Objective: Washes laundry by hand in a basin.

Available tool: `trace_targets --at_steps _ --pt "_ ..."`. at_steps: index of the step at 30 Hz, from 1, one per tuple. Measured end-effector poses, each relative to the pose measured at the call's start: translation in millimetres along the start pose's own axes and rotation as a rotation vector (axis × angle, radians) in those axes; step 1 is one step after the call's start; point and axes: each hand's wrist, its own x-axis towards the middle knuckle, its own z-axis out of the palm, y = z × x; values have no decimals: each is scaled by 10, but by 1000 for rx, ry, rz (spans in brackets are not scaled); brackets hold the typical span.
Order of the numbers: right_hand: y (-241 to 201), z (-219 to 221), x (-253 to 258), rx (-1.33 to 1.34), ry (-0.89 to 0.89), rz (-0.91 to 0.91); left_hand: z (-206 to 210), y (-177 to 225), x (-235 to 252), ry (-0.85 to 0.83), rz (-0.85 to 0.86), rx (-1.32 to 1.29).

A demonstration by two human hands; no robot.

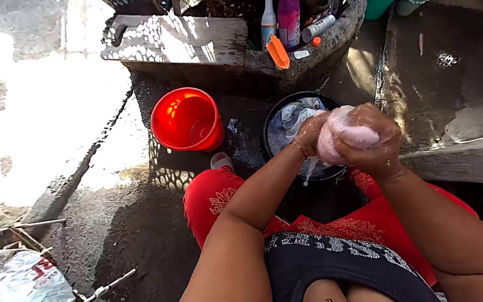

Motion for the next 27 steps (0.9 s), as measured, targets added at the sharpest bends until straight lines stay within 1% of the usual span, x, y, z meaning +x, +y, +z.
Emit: trace_targets --at_steps 1,2,3,4,5,6,7,9,11,12,14,15,16,17,18,19,20,22,23,25,26,27 --pt "-17 7 -36 -19 -51 -24 -5 12 -33 -5 -28 113" --pt "-15 12 -74 -39 -100 -44 -26 15 -54 -35 -22 263" --pt "-9 14 -115 -61 -152 -55 -63 14 -57 -92 26 455" --pt "-3 22 -161 -90 -201 -63 -111 4 -44 -171 129 676" --pt "-1 37 -216 -120 -250 -76 -164 -37 -18 -235 254 842" --pt "-7 54 -271 -148 -299 -90 -209 -81 -1 -291 320 923" --pt "-18 66 -322 -171 -344 -104 -229 -104 -1 -339 321 955" --pt "-54 102 -431 -205 -429 -135 -196 -95 -6 -415 141 924" --pt "-92 158 -580 -220 -481 -155 -182 -171 -3 -457 -14 912" --pt "-93 176 -641 -222 -492 -162 -190 -198 -3 -488 -57 971" --pt "-65 204 -740 -211 -502 -171 -173 -222 -50 -472 -187 1068" --pt "-47 216 -782 -199 -504 -172 -151 -196 -119 -431 -267 1059" --pt "-19 228 -822 -185 -502 -173 -166 -213 -150 -389 -293 1041" --pt "31 238 -852 -167 -489 -174 -223 -255 -136 -347 -264 1026" --pt "104 251 -867 -141 -463 -170 -309 -279 -100 -292 -193 1040" --pt "197 266 -865 -112 -435 -149 -415 -250 -49 -205 -97 1078" --pt "304 282 -843 -71 -407 -100 -506 -132 -16 -90 -34 1113" --pt "530 290 -747 -12 -377 64 -638 278 -37 160 82 1208" --pt "665 270 -697 -32 -385 165 -687 520 -102 267 164 1279" --pt "1007 213 -666 -187 -426 400 -801 973 -298 529 293 1430" --pt "1173 181 -688 -297 -456 544 -902 1150 -387 686 334 1479" --pt "1328 162 -740 -394 -481 680 -1019 1306 -459 856 339 1486"
